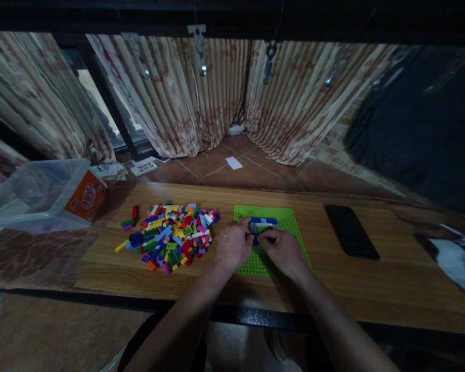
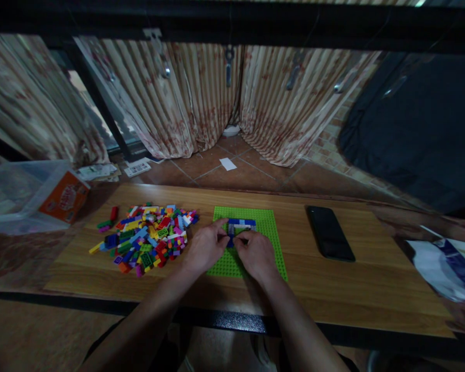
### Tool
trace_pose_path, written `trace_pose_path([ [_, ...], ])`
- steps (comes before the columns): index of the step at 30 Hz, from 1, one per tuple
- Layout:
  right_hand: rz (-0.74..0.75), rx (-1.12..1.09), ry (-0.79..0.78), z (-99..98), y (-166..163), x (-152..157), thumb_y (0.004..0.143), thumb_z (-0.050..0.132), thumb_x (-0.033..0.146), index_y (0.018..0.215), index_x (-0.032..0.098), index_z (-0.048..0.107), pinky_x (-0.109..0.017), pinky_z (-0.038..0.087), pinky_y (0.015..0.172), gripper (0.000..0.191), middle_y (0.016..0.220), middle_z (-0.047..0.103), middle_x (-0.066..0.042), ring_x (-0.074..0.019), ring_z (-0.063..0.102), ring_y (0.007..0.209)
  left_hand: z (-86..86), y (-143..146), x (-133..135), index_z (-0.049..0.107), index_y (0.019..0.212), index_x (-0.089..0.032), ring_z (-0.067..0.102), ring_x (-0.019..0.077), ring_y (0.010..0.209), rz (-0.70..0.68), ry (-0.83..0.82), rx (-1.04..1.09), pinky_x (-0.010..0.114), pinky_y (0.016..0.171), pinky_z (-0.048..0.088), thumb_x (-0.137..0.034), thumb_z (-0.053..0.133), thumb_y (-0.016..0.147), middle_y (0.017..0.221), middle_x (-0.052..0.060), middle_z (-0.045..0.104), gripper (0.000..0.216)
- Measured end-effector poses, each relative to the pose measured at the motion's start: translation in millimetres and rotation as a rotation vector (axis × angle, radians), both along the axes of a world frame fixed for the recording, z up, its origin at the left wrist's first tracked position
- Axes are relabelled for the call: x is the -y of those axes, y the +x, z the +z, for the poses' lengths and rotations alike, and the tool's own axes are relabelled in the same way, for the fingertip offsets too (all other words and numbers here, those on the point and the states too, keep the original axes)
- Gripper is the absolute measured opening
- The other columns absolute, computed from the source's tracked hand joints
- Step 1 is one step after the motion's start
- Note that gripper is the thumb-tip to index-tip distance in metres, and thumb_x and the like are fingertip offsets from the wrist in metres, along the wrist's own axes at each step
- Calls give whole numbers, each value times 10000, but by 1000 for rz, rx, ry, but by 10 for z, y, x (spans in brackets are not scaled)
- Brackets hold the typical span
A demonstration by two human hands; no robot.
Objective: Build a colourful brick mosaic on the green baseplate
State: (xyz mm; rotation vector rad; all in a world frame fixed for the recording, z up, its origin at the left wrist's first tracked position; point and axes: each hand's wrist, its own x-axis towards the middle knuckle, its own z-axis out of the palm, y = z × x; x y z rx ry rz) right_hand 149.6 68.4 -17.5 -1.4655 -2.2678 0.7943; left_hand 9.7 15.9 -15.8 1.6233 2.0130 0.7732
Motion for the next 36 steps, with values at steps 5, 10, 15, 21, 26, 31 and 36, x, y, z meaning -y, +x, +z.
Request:
trace_pose_path([
  [5,-28,1,-23,22,-28,-6,811,530,300,807,230,763,-292,410,608,243,754,732,-29,-189,636,655,1,27,-36,535,1294,-179,667,175,909,64,-32,84,276,874,494,-149,544,802,949,28,736,493],
  [10,-33,-16,-23,-9,-42,-24,799,532,273,790,222,765,-306,427,635,238,777,741,-46,-207,656,697,-24,40,-74,540,1292,-156,674,179,884,91,-14,109,281,858,503,-127,540,773,928,34,737,520],
  [15,-48,-10,-24,-31,-61,-33,795,531,261,764,218,762,-298,423,612,237,727,734,-42,-196,651,660,-44,46,-108,550,1284,-170,677,174,871,125,-22,134,275,852,506,-106,541,746,846,11,739,542],
  [21,-80,44,-56,-7,-106,-18,803,534,258,777,206,759,-294,428,620,232,737,726,-53,-199,656,678,-17,48,-143,582,1237,-133,678,190,877,144,-55,149,279,835,509,-90,557,701,872,45,739,538],
  [26,-61,48,-36,-15,-108,-8,812,530,250,784,200,755,-303,437,660,232,770,733,-64,-218,672,745,5,60,-112,560,1257,-120,673,178,869,114,-71,115,273,821,507,-107,537,743,853,44,735,514],
  [31,13,-10,-8,-23,-32,-7,839,514,258,802,203,745,-296,441,698,241,815,740,-50,-201,669,773,36,-26,-62,545,1274,-132,670,163,895,35,-63,126,261,861,491,-122,514,805,876,36,735,470],
  [36,28,7,-23,-6,46,4,848,524,271,812,205,747,-305,435,715,235,833,746,-48,-208,668,794,63,-243,-21,618,1167,-125,672,157,838,54,-54,147,246,774,501,-127,511,812,901,64,732,371],
])
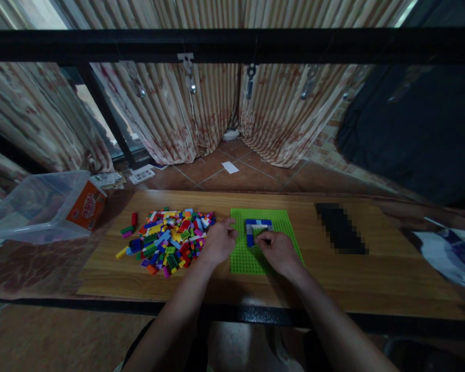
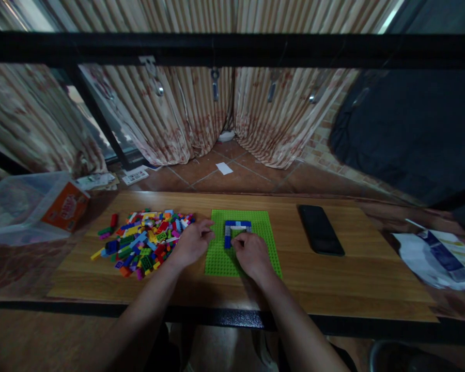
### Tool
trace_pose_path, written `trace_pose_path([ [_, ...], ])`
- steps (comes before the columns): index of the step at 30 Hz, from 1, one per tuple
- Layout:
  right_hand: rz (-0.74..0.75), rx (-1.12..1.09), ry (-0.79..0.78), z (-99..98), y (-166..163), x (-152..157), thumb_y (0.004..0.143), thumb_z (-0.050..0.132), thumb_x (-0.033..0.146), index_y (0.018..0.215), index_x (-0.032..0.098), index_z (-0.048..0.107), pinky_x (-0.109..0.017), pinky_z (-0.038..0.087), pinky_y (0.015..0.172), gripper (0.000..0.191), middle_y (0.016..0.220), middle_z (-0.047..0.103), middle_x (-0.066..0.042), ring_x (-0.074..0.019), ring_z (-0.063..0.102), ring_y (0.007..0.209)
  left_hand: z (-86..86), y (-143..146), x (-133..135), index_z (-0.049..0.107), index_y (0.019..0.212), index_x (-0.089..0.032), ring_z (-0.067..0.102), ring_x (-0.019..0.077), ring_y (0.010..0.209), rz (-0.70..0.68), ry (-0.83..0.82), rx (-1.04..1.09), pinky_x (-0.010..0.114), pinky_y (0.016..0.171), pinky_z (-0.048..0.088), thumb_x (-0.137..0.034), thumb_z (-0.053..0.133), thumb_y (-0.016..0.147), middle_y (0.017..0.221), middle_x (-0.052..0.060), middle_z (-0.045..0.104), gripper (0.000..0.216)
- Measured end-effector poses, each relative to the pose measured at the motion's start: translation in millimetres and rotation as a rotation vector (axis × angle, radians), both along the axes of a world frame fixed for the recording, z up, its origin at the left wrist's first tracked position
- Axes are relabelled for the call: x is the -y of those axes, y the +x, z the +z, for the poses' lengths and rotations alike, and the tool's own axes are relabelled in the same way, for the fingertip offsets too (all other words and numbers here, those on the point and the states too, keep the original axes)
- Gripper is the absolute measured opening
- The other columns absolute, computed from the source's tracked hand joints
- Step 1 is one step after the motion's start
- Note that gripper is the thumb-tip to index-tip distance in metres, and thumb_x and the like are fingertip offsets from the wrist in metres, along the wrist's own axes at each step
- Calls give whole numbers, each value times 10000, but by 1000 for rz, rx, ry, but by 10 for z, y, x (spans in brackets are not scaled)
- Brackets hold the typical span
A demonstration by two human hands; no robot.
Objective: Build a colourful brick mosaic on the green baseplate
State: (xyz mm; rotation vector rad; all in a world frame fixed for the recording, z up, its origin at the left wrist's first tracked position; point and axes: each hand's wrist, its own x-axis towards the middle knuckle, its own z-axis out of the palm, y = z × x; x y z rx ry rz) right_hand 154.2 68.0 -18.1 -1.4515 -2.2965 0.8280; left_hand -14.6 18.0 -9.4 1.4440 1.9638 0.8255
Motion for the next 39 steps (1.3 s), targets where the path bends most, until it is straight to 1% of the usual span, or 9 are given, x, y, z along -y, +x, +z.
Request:
trace_pose_path([
  [2,11,32,0,5,5,5,846,532,280,817,211,751,-303,430,707,231,827,746,-46,-208,667,787,12,-38,24,685,999,-136,663,160,849,-18,14,-40,244,763,494,-144,517,810,912,68,728,253],
  [4,13,65,4,12,1,9,845,535,290,823,215,753,-296,427,692,231,819,745,-45,-202,664,766,16,-25,48,706,867,-149,654,155,799,-71,0,-79,239,730,485,-160,508,814,856,53,726,205],
  [7,16,118,7,28,-6,18,840,536,287,833,216,757,-291,423,678,232,829,746,-45,-201,659,761,-3,50,66,718,793,-161,636,152,728,-124,-36,-130,241,690,472,-179,499,812,781,41,717,221],
  [12,44,146,-12,60,2,35,838,533,277,843,220,763,-294,428,689,237,853,749,-47,-209,665,792,-15,163,35,739,807,-180,631,165,719,-156,-93,-171,259,687,469,-216,493,808,777,46,720,248],
  [17,32,151,-12,65,-9,46,835,532,274,844,209,766,-309,428,688,242,847,750,-63,-226,667,791,77,214,-4,747,822,-170,634,169,716,-168,-171,-166,262,700,472,-189,507,790,771,56,723,243],
  [23,16,95,-44,54,-30,48,816,534,231,825,195,766,-318,437,712,235,841,750,-72,-229,671,793,141,246,-22,742,762,-165,632,171,702,-142,-212,-147,257,686,465,-164,515,771,667,48,695,227],
  [28,7,84,-40,29,-40,48,802,531,206,784,187,758,-309,440,691,228,799,742,-76,-228,671,772,121,272,-44,742,749,-147,639,185,677,-120,-241,-146,266,665,462,-144,512,750,661,76,696,230],
  [33,-2,65,-18,6,-64,67,795,519,171,767,173,750,-304,443,720,232,819,741,-85,-225,672,798,83,273,-67,741,730,-147,647,196,666,-99,-232,-128,264,661,467,-119,523,708,665,85,704,221],
  [39,33,70,-13,22,-57,102,807,491,161,781,159,735,-299,431,701,245,799,731,-82,-214,661,770,63,261,-42,743,763,-156,652,182,693,-135,-213,-147,254,677,475,-106,509,710,739,79,726,245],
])
